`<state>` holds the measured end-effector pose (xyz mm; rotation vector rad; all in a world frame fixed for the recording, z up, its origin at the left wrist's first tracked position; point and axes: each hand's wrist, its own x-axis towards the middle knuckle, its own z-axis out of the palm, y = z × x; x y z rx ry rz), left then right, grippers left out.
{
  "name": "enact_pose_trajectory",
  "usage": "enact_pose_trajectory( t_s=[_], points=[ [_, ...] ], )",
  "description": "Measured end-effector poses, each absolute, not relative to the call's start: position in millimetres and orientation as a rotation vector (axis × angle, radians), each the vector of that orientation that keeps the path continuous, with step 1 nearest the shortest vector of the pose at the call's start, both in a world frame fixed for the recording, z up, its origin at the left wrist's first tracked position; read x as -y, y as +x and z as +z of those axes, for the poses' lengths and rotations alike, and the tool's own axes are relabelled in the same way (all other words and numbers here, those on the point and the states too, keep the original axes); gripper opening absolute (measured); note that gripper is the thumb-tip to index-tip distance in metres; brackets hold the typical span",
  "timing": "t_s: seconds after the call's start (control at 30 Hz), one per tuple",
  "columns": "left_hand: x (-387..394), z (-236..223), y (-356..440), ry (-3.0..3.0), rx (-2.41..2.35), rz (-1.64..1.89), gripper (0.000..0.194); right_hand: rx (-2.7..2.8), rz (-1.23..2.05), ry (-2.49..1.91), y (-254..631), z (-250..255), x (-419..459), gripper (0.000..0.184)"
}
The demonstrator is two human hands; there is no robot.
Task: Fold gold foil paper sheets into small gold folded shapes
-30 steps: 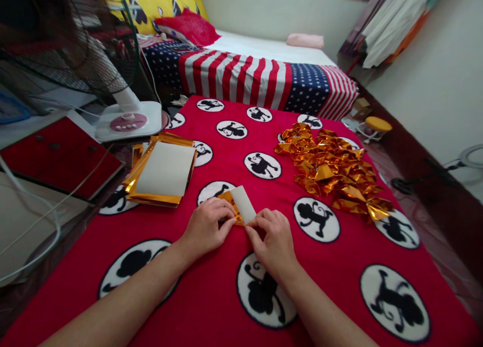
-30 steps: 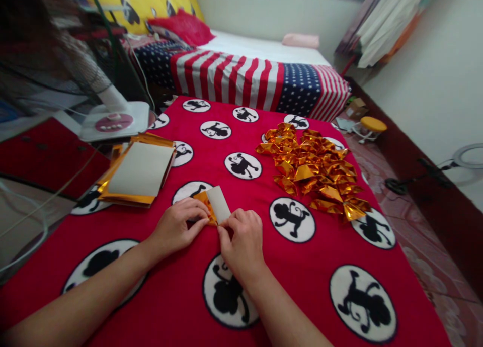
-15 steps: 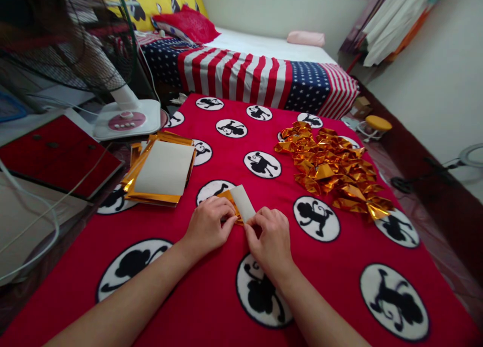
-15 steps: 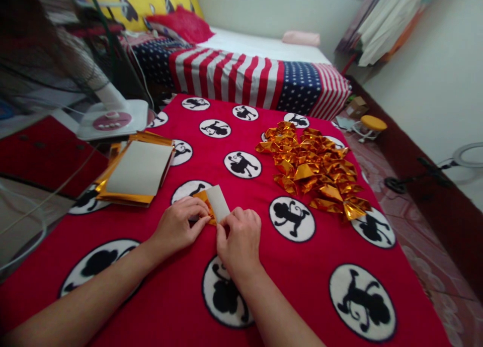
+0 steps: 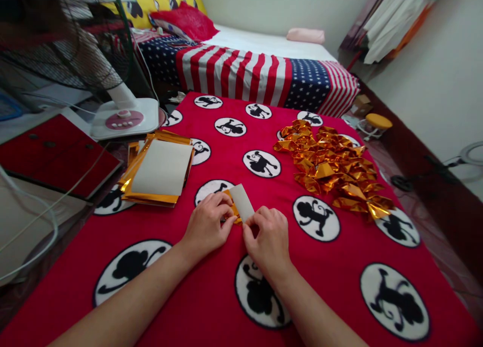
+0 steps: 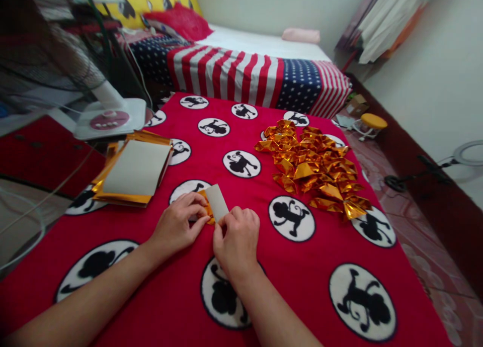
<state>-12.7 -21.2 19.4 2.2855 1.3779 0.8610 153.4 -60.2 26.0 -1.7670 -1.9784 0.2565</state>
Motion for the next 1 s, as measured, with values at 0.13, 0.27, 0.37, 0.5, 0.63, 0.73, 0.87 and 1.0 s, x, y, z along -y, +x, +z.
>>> enact_pose_trajectory(
  t_s=[0.13,0.27,0.37,0.5,0.63,0.73,0.87,1.0],
  points=[
    [22.0,20.5,-12.1,2.290,-1.385,0.836,0.012,1.980,0.257,-1.762,152.9,25.7,59.8,0.016],
    [22.6,18.7,-11.5,2.282,-1.412,0.836,0.011,1.971,0.262,-1.778,152.1,26.4,59.2,0.016],
    [21.7,17.8,-11.3,2.268,-1.439,0.836,0.013,1.970,0.265,-1.778,151.9,26.8,59.2,0.016],
    [19.0,18.7,-11.2,2.226,-1.506,0.804,0.020,1.972,0.260,-1.786,152.1,26.2,59.4,0.016],
    [17.4,19.0,-11.6,2.210,-1.530,0.784,0.024,1.988,0.256,-1.785,151.7,25.9,59.5,0.014],
    [17.4,19.0,-11.6,2.210,-1.521,0.789,0.025,1.980,0.270,-1.762,149.9,25.9,60.2,0.007],
    [17.5,17.8,-11.5,2.222,-1.532,0.787,0.022,2.017,0.283,-1.693,146.5,24.3,61.7,0.022],
    [16.7,14.6,-14.3,2.227,-1.515,0.777,0.020,2.051,0.270,-1.675,146.6,20.8,63.0,0.022]
  ],
)
